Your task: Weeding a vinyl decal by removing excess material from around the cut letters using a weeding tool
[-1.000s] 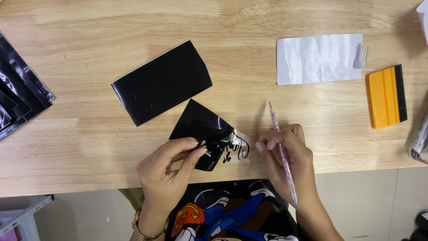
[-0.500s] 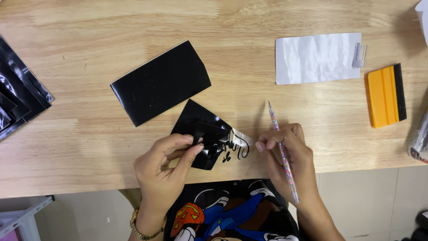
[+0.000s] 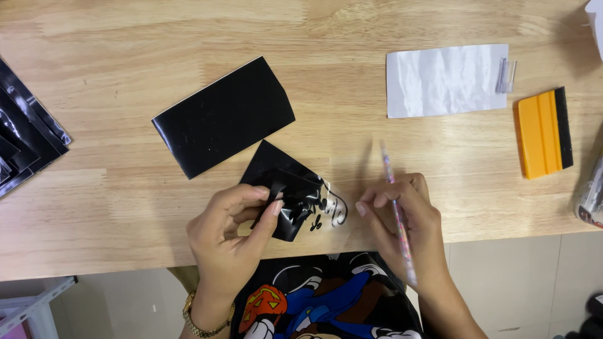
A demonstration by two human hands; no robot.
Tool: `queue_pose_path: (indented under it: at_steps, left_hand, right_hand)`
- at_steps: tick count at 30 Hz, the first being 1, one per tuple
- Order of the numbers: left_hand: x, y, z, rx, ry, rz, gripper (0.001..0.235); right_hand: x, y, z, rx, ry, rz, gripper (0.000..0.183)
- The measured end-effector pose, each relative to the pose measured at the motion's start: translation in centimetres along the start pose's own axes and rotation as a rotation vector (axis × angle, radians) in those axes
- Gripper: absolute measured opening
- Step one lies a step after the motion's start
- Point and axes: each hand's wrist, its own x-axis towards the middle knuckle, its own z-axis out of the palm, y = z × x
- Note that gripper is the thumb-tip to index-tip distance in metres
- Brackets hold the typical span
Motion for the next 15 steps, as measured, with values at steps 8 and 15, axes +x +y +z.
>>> queue_pose_path:
  at_steps: [8,15]
  left_hand:
    - [0.9,0.8,1.1,0.270,-0.206,0.240,0.016]
    - [0.6,0.7,0.9,0.386,-0.348,0.258,0.036]
  right_hand:
    - [-0.6,1.3,1.4,-0.273,0.074,-0.403,0.023]
    - [-1.1,2.1,1.2,-0.272,0.061,-0.453,0.023]
